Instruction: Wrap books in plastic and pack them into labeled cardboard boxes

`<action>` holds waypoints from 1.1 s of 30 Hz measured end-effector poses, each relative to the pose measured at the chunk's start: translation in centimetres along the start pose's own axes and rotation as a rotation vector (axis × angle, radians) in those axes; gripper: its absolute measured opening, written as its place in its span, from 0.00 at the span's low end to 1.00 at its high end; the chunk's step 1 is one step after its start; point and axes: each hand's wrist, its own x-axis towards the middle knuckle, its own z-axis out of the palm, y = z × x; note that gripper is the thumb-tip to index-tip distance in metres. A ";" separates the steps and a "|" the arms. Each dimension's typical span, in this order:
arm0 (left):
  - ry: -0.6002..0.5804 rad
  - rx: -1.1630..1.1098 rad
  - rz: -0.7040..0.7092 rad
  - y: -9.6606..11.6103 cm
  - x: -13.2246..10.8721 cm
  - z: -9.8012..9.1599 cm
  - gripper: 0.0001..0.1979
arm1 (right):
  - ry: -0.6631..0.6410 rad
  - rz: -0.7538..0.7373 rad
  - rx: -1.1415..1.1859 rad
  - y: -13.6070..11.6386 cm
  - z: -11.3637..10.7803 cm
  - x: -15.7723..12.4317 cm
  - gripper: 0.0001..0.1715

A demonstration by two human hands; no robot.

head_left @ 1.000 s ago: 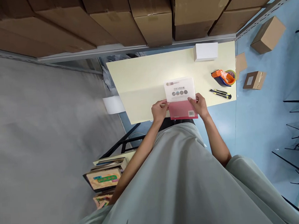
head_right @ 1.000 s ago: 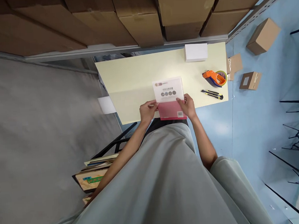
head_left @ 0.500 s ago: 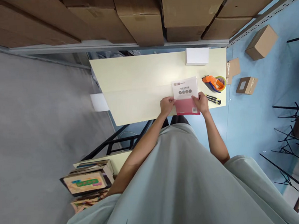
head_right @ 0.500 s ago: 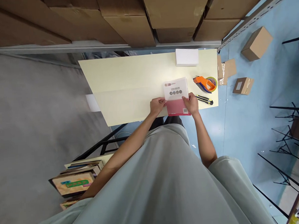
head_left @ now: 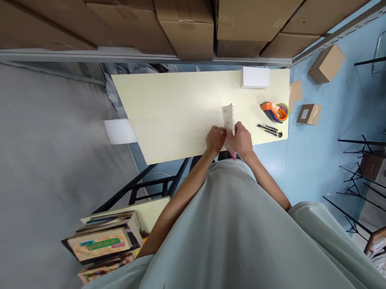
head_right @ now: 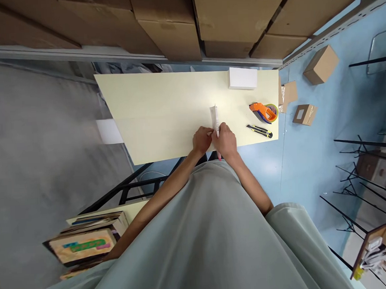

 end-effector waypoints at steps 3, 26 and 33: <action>-0.070 -0.081 0.077 -2.3 -0.5 -1.3 0.11 | -0.081 -0.047 -0.018 -2.3 1.5 -0.4 0.04; 0.476 -0.207 -0.157 -11.8 -1.2 -3.1 0.22 | -0.199 0.223 0.306 3.0 6.8 4.5 0.10; 0.472 -0.260 -0.253 -11.3 -0.8 -3.3 0.19 | -0.325 0.075 0.399 0.4 8.5 3.7 0.11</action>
